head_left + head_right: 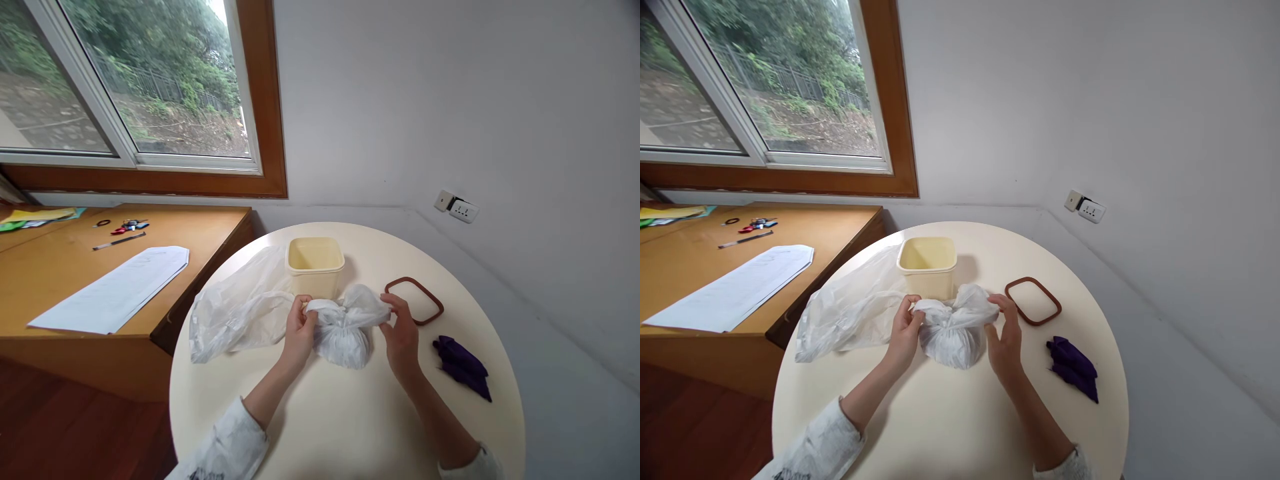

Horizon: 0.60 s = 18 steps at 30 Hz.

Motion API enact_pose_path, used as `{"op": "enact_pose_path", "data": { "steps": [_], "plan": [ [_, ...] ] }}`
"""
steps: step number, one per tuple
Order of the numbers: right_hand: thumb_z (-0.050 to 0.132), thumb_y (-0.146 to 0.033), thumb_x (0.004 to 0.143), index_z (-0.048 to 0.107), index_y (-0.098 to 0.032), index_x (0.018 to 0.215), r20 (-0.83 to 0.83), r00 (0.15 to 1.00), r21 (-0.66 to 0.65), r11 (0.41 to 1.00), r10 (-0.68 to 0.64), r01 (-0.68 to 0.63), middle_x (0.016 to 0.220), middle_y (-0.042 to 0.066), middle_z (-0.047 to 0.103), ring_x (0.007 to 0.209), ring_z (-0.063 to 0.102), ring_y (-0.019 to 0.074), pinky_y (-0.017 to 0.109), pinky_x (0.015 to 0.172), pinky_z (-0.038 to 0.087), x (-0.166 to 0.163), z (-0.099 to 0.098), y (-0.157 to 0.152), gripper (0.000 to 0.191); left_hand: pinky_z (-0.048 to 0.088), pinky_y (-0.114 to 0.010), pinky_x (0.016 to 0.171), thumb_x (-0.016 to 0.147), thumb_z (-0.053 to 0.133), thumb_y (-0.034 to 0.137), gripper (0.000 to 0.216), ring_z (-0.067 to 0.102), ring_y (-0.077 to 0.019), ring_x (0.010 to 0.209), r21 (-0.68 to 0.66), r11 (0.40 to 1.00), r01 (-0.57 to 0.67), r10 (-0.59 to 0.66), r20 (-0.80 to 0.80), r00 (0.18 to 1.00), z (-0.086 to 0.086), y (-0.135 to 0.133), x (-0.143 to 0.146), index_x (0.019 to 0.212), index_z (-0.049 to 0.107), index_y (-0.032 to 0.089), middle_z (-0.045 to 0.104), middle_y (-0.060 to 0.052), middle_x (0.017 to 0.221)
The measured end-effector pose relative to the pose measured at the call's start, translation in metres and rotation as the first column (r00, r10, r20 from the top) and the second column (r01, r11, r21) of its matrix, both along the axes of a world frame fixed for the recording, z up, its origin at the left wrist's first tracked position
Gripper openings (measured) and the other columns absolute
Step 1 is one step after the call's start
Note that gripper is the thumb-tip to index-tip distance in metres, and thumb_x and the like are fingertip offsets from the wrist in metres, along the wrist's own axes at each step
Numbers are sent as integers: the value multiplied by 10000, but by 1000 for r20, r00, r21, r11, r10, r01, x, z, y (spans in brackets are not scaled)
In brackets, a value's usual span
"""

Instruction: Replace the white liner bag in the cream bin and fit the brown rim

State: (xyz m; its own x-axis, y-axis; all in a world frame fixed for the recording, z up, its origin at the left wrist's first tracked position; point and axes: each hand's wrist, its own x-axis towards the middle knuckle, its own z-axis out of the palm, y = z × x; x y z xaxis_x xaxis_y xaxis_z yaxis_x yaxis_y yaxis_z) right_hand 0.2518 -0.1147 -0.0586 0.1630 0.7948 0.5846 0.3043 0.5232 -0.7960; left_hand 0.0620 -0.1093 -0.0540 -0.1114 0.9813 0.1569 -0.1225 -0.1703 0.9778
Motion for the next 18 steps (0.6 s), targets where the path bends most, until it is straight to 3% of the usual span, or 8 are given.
{"op": "enact_pose_path", "data": {
  "steps": [2, 4, 7, 10, 13, 18],
  "plan": [
    [504, -164, 721, 488, -224, 1130, 199, 979, 129, 989, 47, -74, 1182, 96, 506, 1140, 446, 264, 461, 935, 356, -4, 4, -6, 414, 250, -184, 454, 776, 500, 281, 140, 336, -78, 453, 1, 1000, -7, 7, -5, 1000, 1, 0, 0, 871, 419, 216, 357, 91, 536],
    [496, -107, 677, 502, -235, 1141, 386, 921, 158, 979, 57, -127, 1188, 87, 513, 1139, 456, 264, 462, 938, 339, -9, 7, -10, 481, 250, -184, 449, 768, 509, 291, 155, 333, -77, 444, -5, 1000, 5, -5, 4, 1000, 2, -1, 0, 868, 417, 216, 359, 94, 530],
    [485, -49, 631, 575, -249, 1027, 493, 869, 171, 975, 39, -140, 1047, 42, 599, 1030, 537, 238, 437, 903, 331, -13, 5, -10, 454, 223, -180, 428, 764, 512, 278, 156, 296, -70, 417, -9, 999, 32, -32, 22, 999, 2, -1, 1, 869, 414, 219, 332, 103, 509],
    [470, -21, 637, 603, -246, 913, 435, 898, 169, 975, 61, -147, 881, 4, 644, 918, 581, 207, 415, 870, 336, -12, 0, -6, 380, 288, -186, 467, 768, 518, 259, 123, 370, -82, 476, 41, 999, 20, -21, 13, 1000, 2, 0, 1, 838, 429, 214, 392, 81, 564],
    [469, -15, 670, 607, -242, 870, 307, 947, 145, 979, 92, -142, 824, -1, 649, 855, 592, 193, 400, 839, 366, -10, -2, -4, 332, 393, -236, 641, 778, 528, 256, 93, 500, -135, 712, 148, 989, -4, 7, -20, 1000, 1, 2, 0, 815, 466, 197, 509, 11, 758],
    [533, -101, 727, 609, -230, 822, -99, 977, 22, 982, 187, -186, 830, 21, 637, 846, 586, 195, 371, 790, 439, -7, 2, -6, 178, 395, -270, 742, 800, 521, 236, 63, 502, -163, 810, 230, 971, -59, 80, -83, 993, 0, 3, -1, 840, 511, 189, 529, -26, 850]
  ]
}}
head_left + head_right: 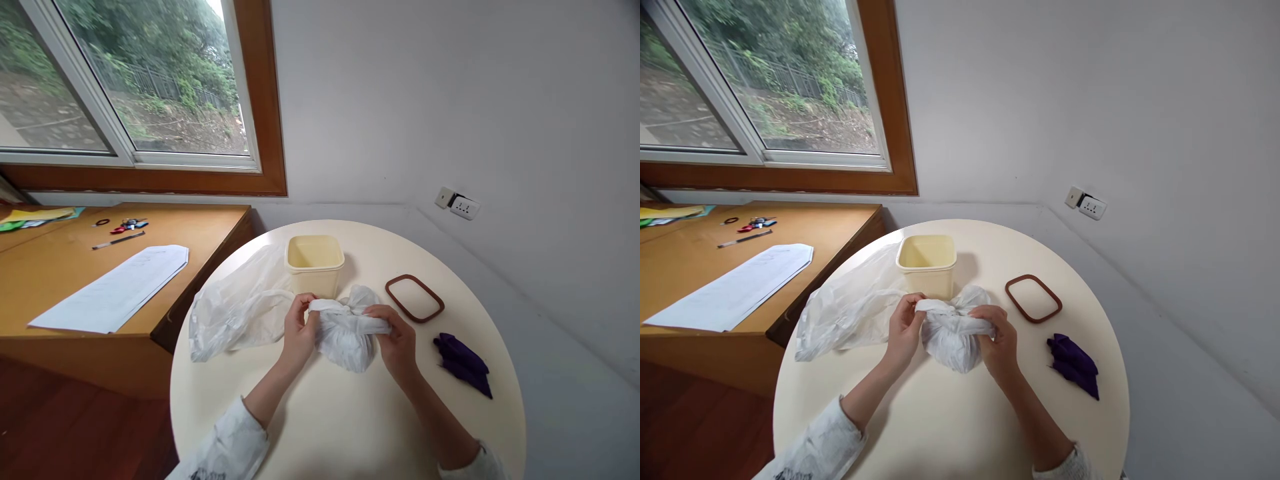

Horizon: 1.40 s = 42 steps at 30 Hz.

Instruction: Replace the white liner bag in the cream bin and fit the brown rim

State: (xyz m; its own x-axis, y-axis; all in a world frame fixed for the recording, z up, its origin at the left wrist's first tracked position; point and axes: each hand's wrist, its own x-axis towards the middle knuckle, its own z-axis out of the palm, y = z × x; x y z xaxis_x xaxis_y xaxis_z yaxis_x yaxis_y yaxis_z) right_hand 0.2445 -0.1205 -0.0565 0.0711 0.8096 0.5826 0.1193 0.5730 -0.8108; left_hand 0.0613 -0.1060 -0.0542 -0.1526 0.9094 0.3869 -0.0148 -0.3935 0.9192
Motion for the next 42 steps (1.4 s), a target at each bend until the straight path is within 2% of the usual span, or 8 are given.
{"op": "enact_pose_path", "data": {
  "steps": [6, 12, 17, 21, 25, 35, 39, 42],
  "plan": [
    [579, -284, 744, 545, -203, 726, -444, 895, -248, 955, 35, -160, 850, 28, 608, 737, 573, 162, 296, 617, 457, 7, 5, 6, 90, 404, -251, 697, 790, 538, 235, 60, 514, -146, 743, -17, 998, -53, 54, 8, 999, 3, 0, -3, 831, 534, 192, 551, -8, 791],
    [689, -317, 669, 579, -187, 942, -418, 861, -416, 904, -290, 103, 921, 45, 610, 871, 571, 185, 325, 758, 451, 10, 0, 14, 322, 414, -227, 604, 759, 549, 244, 127, 536, -129, 663, -79, 994, -78, 82, 52, 995, 4, -1, -4, 868, 583, 187, 586, -2, 756],
    [700, -317, 654, 559, -188, 1002, -401, 847, -416, 893, -350, 172, 915, 35, 622, 853, 576, 173, 322, 765, 458, 13, -6, 19, 397, 333, -194, 453, 743, 501, 189, 196, 423, -91, 417, -162, 986, -32, 45, 75, 996, 7, -3, -3, 923, 578, 190, 417, 88, 437],
    [669, -322, 679, 553, -182, 974, -406, 856, -448, 886, -319, 117, 933, 62, 627, 851, 591, 198, 341, 721, 482, 13, -3, 17, 346, 433, -241, 634, 769, 530, 228, 153, 573, -143, 684, -76, 995, -62, 65, 39, 997, 8, -4, -4, 907, 584, 190, 618, -3, 753],
    [581, -321, 762, 504, -218, 1018, -430, 887, -331, 943, -170, 21, 951, 42, 605, 924, 573, 175, 373, 822, 462, 6, 7, 10, 286, 429, -302, 786, 788, 540, 282, 185, 561, -202, 882, 23, 999, -28, 28, -12, 1000, 6, -7, -7, 944, 580, 189, 602, -51, 925],
    [575, -270, 759, 426, -228, 897, -136, 929, -29, 939, -344, 344, 898, 25, 460, 835, 498, 164, 334, 748, 437, 0, -1, 1, 207, 268, -458, 1006, 807, 507, 307, 351, 424, -298, 1168, 233, 954, 187, -103, -332, 938, 8, -18, -4, 1137, 564, 200, 551, -124, 1174],
    [538, -169, 740, 491, -218, 822, 185, 954, 139, 967, -238, 215, 896, 36, 485, 891, 503, 199, 384, 819, 415, -1, -3, -2, 106, 255, -477, 1012, 782, 541, 290, 374, 418, -299, 1174, 244, 933, 264, -150, -403, 903, 13, -21, -2, 1147, 577, 213, 574, -118, 1165],
    [471, -174, 792, 557, -222, 939, 396, 913, 97, 993, -101, 68, 1030, 68, 537, 1018, 498, 228, 412, 894, 383, -2, -4, -2, 177, 278, -477, 999, 769, 564, 280, 354, 431, -302, 1161, 220, 925, 309, -196, -419, 887, 16, -22, 0, 1116, 603, 220, 605, -113, 1119]
  ]
}}
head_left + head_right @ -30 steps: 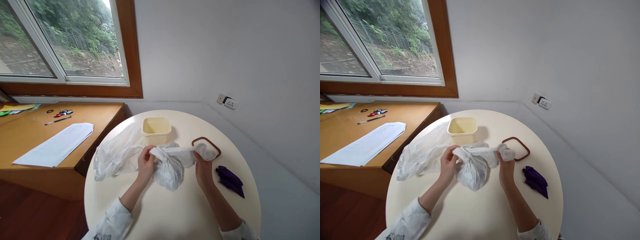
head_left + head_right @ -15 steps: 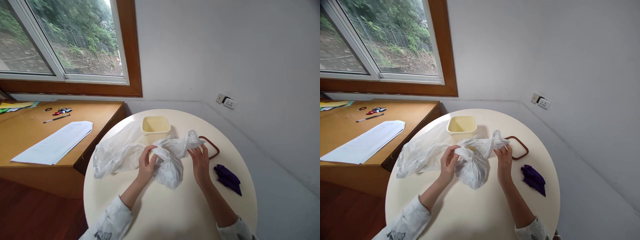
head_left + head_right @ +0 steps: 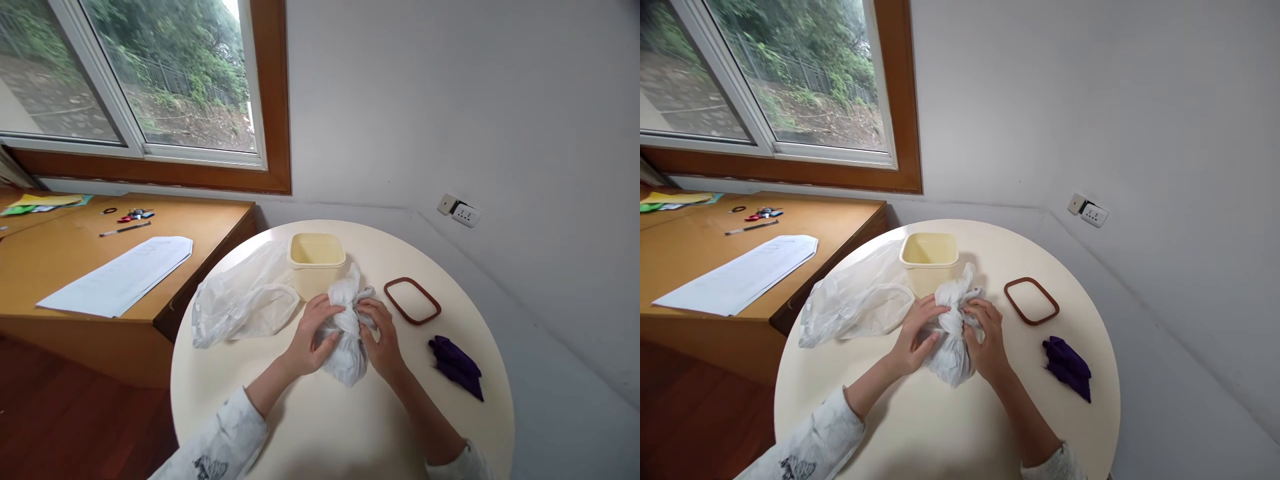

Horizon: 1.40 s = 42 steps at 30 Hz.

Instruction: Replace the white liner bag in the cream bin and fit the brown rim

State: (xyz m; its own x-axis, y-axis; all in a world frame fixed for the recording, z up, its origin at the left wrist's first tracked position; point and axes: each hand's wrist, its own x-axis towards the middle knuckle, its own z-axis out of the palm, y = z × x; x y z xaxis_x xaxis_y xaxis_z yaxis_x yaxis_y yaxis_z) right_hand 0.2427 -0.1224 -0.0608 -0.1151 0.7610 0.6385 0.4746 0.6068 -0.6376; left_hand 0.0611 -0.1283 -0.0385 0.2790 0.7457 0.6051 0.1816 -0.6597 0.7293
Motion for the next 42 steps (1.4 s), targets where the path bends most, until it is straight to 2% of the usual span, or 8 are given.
{"op": "enact_pose_path", "data": {
  "steps": [4, 8, 12, 15, 20, 28, 36, 42],
  "plan": [
    [350, -233, 886, 518, -254, 1147, 72, 986, -105, 984, 152, -144, 1104, 63, 559, 1059, 510, 205, 368, 899, 412, 3, -2, -1, 311, 319, -465, 980, 779, 542, 233, 346, 449, -293, 1146, 32, 999, 21, -18, -80, 997, -3, 1, 2, 1121, 594, 227, 601, -113, 1115],
    [505, -322, 823, 426, -263, 1276, 128, 966, -269, 945, 225, -184, 1316, 72, 423, 1233, 375, 237, 386, 983, 363, 5, 1, -5, 464, 341, -446, 982, 787, 530, 237, 384, 461, -272, 1140, 78, 997, 18, 0, -214, 977, -4, 1, -1, 1171, 550, 248, 542, -101, 1195],
    [549, -266, 774, 590, -211, 1044, -12, 962, -391, 884, 274, -257, 1186, 78, 499, 1113, 468, 217, 334, 930, 397, 1, 6, -5, 279, 355, -425, 995, 819, 519, 307, 426, 417, -261, 1186, 8, 1000, -24, 25, -363, 931, -1, -6, -15, 1241, 473, 280, 443, -84, 1284],
    [538, -251, 764, 604, -181, 863, -155, 961, -423, 864, 229, -274, 906, 46, 583, 868, 553, 181, 289, 778, 450, 0, 8, -3, 138, 343, -439, 1018, 796, 564, 367, 577, 357, -274, 1240, -69, 994, -79, 46, -392, 919, -7, -13, -26, 1325, 350, 284, 363, -98, 1345],
    [588, -383, 730, 608, -133, 854, -357, 934, -544, 815, -8, -200, 753, 42, 630, 721, 570, 188, 281, 644, 454, 7, 18, -4, 280, 304, -500, 1043, 720, 644, 428, 810, 256, -314, 1303, -138, 974, -182, 113, -405, 907, -27, -24, -37, 1385, 209, 270, 265, -125, 1403],
    [647, -432, 675, 629, -120, 916, -536, 792, -431, 902, -292, 40, 862, 90, 674, 778, 613, 225, 292, 630, 477, 31, 75, 10, 394, 332, -460, 1023, 834, 503, 301, 506, 343, -254, 1249, -125, 934, -334, 284, -307, 908, -21, -19, -39, 1297, 301, 288, 344, -94, 1331],
    [659, -376, 660, 626, -155, 885, -705, 709, -29, 999, 8, -40, 857, 45, 646, 781, 598, 167, 277, 680, 478, -1, 164, 79, 318, 319, -468, 999, 793, 523, 202, 496, 369, -251, 1187, -81, 852, -518, 514, -67, 855, -24, 16, -26, 1245, 320, 233, 395, -100, 1229],
    [633, -372, 649, 606, -148, 883, -748, 655, -42, 977, 109, -210, 817, 26, 642, 750, 593, 160, 275, 678, 479, -49, 180, 142, 325, 279, -480, 1027, 785, 522, 180, 516, 349, -257, 1203, -99, 866, -490, 490, -30, 871, -32, 17, -24, 1262, 345, 265, 384, -99, 1246]
  ]
}}
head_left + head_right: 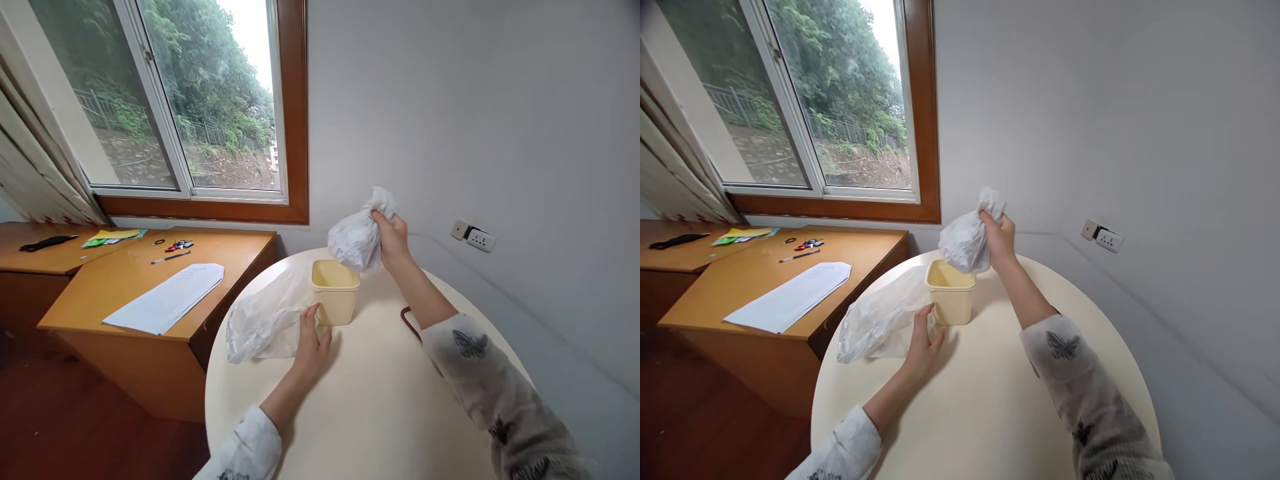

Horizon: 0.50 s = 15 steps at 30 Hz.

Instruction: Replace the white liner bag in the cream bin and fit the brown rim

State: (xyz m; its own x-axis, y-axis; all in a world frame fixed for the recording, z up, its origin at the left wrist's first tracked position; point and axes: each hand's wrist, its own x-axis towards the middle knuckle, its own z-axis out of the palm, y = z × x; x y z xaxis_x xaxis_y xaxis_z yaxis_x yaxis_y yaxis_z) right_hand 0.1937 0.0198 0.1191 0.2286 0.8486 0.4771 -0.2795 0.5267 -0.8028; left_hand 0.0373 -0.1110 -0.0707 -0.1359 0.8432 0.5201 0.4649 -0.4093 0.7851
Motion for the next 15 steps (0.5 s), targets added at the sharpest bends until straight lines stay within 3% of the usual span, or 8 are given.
{"op": "enact_pose_path", "data": {
  "steps": [4, 9, 12, 15],
  "plan": [
    [569, -393, 676, 599, -133, 880, 219, 974, -78, 996, 49, -33, 813, 45, 651, 735, 592, 174, 287, 656, 474, -24, -17, 21, 331, 283, -487, 1020, 772, 525, 159, 519, 356, -261, 1193, -3, 1000, -5, 5, 12, 1000, -4, 2, -4, 1256, 371, 269, 403, -99, 1222],
    [614, -309, 624, 639, -152, 816, 402, 914, -15, 999, 48, -46, 780, 26, 652, 755, 576, 189, 304, 708, 442, -36, -34, 20, 249, 281, -464, 1022, 760, 527, 157, 529, 358, -249, 1188, 2, 1000, -10, 10, 15, 1000, -6, 6, -5, 1256, 376, 264, 406, -92, 1213],
    [553, -289, 684, 628, -165, 883, 607, 794, 96, 994, -22, -46, 835, 33, 657, 786, 571, 194, 311, 735, 429, -37, -37, 15, 246, 283, -468, 1019, 758, 529, 160, 522, 361, -250, 1182, 12, 1000, -9, 8, 23, 1000, -5, 6, -6, 1248, 381, 262, 408, -89, 1200],
    [483, -271, 739, 594, -182, 940, 798, 587, 186, 982, -136, -25, 893, 43, 650, 804, 565, 198, 295, 703, 421, -34, -37, 9, 245, 279, -484, 1023, 773, 510, 160, 519, 343, -249, 1192, 10, 1000, -8, 8, -23, 1000, -4, 6, -6, 1253, 346, 272, 388, -90, 1209]
  ]
}}
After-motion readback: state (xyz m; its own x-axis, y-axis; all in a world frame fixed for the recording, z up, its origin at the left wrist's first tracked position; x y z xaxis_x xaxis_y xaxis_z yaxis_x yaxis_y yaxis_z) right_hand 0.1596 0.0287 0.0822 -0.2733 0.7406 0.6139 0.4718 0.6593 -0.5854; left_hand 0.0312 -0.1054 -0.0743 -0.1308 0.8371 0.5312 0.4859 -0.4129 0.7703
